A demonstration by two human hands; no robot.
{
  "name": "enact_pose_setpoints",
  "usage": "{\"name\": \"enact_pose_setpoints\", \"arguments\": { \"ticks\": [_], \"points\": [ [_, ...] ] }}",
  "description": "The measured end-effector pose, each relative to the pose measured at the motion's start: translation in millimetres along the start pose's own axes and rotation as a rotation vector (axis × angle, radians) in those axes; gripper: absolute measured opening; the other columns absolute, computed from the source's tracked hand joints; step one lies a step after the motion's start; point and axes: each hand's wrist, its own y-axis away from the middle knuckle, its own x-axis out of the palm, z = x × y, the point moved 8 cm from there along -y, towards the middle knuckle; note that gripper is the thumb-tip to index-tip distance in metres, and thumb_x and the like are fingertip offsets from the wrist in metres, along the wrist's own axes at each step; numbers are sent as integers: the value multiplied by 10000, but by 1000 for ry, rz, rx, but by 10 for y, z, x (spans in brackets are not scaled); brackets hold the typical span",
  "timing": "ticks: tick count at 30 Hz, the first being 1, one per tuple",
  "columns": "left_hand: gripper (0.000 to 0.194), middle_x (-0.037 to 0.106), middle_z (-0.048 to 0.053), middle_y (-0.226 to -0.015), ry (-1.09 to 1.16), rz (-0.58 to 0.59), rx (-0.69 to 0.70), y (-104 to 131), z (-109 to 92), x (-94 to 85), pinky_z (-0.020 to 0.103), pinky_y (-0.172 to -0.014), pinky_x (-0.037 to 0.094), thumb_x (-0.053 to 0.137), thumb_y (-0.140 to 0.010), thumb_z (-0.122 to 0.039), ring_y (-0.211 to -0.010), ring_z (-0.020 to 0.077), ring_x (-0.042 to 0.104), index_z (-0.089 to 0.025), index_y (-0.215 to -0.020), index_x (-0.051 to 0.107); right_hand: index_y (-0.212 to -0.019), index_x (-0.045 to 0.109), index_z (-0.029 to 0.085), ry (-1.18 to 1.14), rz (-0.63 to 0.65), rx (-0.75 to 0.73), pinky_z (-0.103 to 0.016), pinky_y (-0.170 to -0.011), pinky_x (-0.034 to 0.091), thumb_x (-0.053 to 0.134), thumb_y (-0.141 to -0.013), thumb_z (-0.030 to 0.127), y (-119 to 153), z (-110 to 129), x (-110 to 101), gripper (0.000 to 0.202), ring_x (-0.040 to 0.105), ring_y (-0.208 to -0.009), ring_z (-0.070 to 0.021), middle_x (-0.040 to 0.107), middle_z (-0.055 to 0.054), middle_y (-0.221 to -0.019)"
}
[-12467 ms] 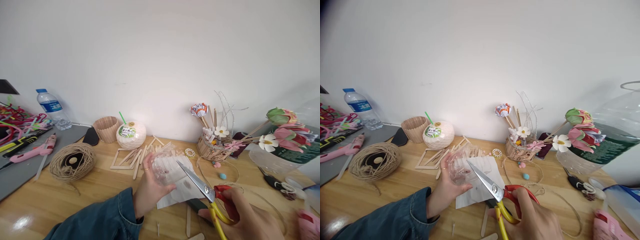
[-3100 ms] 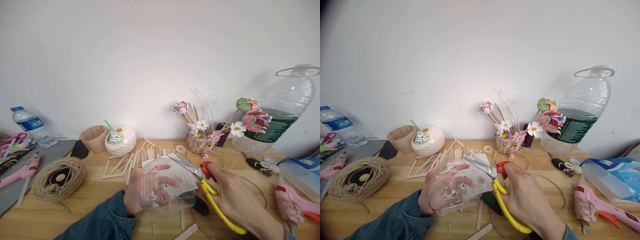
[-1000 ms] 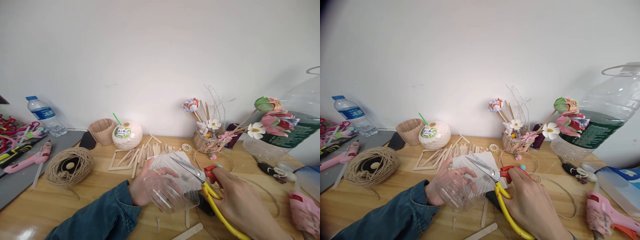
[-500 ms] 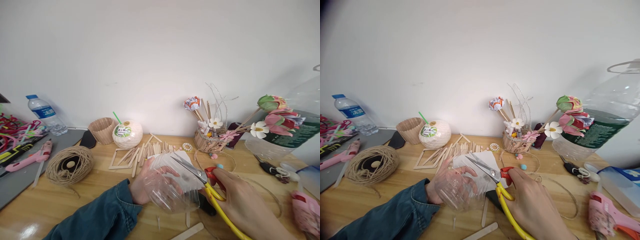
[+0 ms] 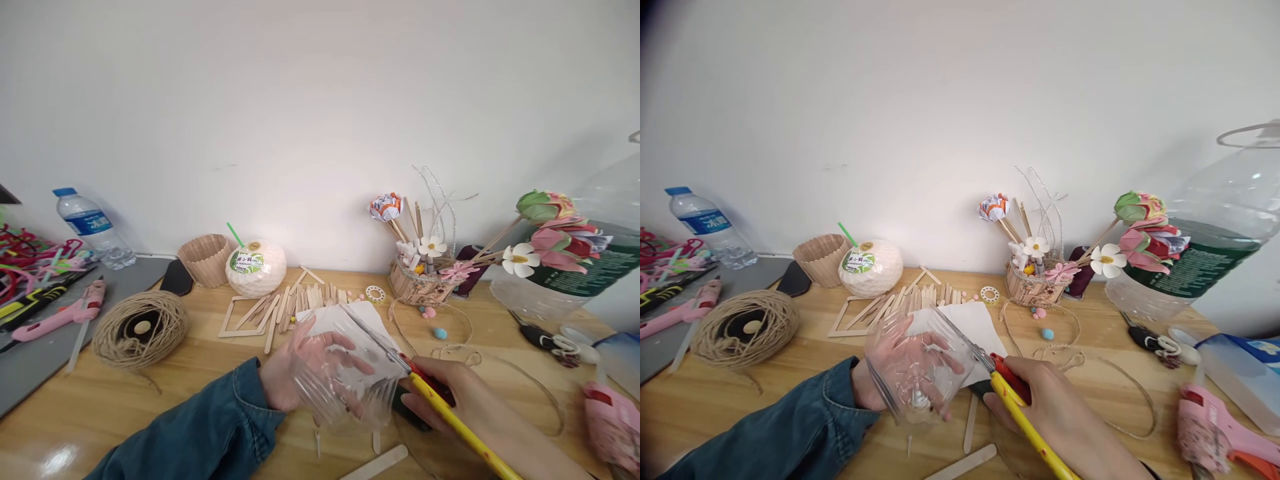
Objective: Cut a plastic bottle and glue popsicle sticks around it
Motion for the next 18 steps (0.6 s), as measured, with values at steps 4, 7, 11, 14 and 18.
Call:
{"name": "enact_pose_setpoints", "arguments": {
  "ticks": [4, 7, 11, 14, 18],
  "points": [
    [584, 627, 149, -1052, 46, -40, 13, 13, -20, -55, 501, -775, 427, 262, -857, -607, -797, 299, 660, -136, -1013, 571, -696, 498, 210, -69, -55, -100, -250, -490, 422, 443, -821, 403, -9, 26, -44, 236, 502, -543, -142, 578, 0, -628],
    [652, 622, 164, -1089, 83, -46, 11, 18, -18, -92, 490, -749, 444, 234, -832, -665, -821, 311, 660, -142, -1047, 559, -720, 540, 223, -118, -130, -182, -257, -493, 472, 426, -839, 409, 4, 36, -113, 248, 568, -560, -165, 623, -16, -647],
    [775, 580, 207, -1179, 126, -18, -3, 26, -10, -83, 466, -702, 462, 200, -769, -754, -916, 369, 636, -142, -1123, 518, -772, 592, 228, 7, -222, -185, -251, -465, 466, 459, -821, 394, 19, 25, -207, 217, 589, -537, -167, 658, -8, -664],
    [770, 556, 236, -1204, 154, -5, -5, 31, -19, -74, 451, -667, 481, 223, -764, -754, -960, 373, 615, -142, -1147, 491, -726, 563, 220, 144, -299, -117, -252, -451, 450, 496, -780, 420, 35, -1, -322, 218, 579, -503, -162, 652, -10, -639],
    [710, 557, 249, -1179, 188, -36, 18, 31, -45, -107, 360, -552, 509, 247, -799, -708, -978, 366, 610, -135, -1149, 478, -704, 493, 231, 302, -472, -89, -248, -409, 401, 498, -749, 408, 98, 4, -502, 183, 551, -441, -159, 607, -4, -571]
  ]
}}
